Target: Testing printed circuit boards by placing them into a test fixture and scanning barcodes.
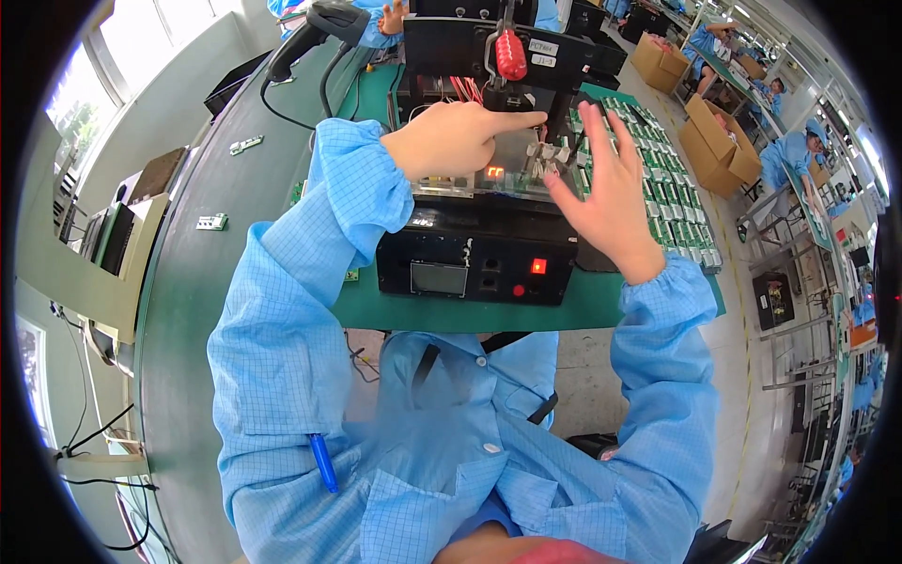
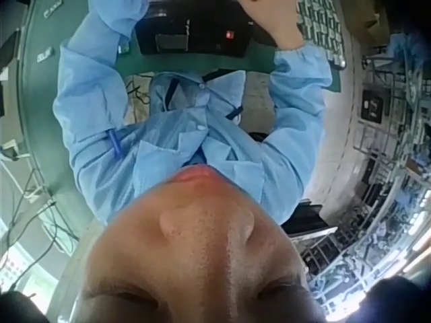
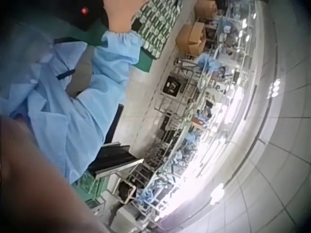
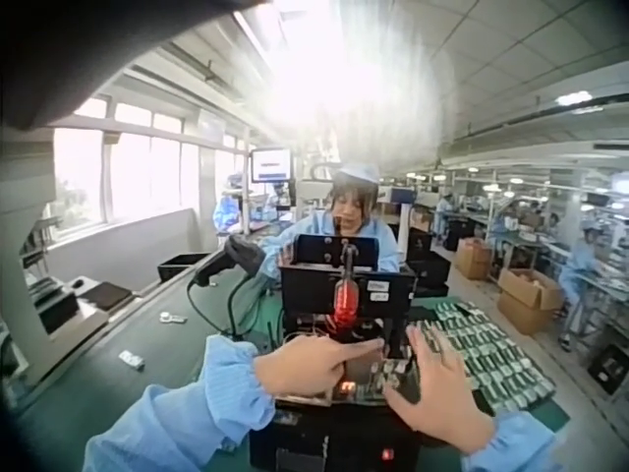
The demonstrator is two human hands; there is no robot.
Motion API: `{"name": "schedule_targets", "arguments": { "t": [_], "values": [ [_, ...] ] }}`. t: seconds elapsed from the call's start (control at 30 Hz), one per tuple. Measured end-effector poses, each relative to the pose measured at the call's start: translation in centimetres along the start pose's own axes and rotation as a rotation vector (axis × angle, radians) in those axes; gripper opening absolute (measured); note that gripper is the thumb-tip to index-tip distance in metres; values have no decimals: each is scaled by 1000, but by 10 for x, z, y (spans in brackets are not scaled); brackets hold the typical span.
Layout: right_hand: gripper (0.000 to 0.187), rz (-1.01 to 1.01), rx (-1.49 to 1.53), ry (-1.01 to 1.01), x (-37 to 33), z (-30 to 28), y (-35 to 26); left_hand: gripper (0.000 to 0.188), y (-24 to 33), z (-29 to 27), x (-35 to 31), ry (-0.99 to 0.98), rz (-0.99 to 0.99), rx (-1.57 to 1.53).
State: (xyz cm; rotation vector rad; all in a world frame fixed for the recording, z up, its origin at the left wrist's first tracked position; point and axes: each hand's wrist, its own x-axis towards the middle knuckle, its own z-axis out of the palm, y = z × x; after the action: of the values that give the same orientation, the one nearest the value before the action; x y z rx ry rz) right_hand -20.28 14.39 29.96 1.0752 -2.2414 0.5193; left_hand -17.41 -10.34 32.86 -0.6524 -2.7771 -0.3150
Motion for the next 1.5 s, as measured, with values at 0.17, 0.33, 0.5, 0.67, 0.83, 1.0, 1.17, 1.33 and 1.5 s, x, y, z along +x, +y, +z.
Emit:
{"name": "schedule_targets", "arguments": {
  "t": [0.17, 0.33, 0.5, 0.67, 0.83, 1.0, 1.17, 1.33, 1.5],
  "values": [
    [92, 31, -91, -121, -9, 7, -2, 65, 7, 2, -2, -127, -55, 11],
    [89, 16, -101, -123, -3, 15, -20, 60, 7, 0, -1, -164, -39, 3],
    [94, -22, -50, 29, -3, 23, -21, 59, 7, -1, -1, -200, -58, -19],
    [99, 19, -105, -131, -11, 29, -18, 59, 8, 3, 1, -198, -73, -25],
    [99, -41, -132, -134, -11, 25, -16, 56, 3, 7, -2, -167, -60, -42],
    [88, -37, -127, -28, -8, 21, -16, 54, 8, 4, -2, -204, -83, -43],
    [78, -51, -134, -111, -11, 28, -14, 55, 2, 13, -4, -133, -46, -44],
    [75, -51, -95, -30, -1, 20, -14, 58, 9, 4, -5, -191, -97, -58],
    [75, -30, -125, -37, -3, 22, -19, 60, 4, 10, -2, -136, -54, -12]
  ]
}}
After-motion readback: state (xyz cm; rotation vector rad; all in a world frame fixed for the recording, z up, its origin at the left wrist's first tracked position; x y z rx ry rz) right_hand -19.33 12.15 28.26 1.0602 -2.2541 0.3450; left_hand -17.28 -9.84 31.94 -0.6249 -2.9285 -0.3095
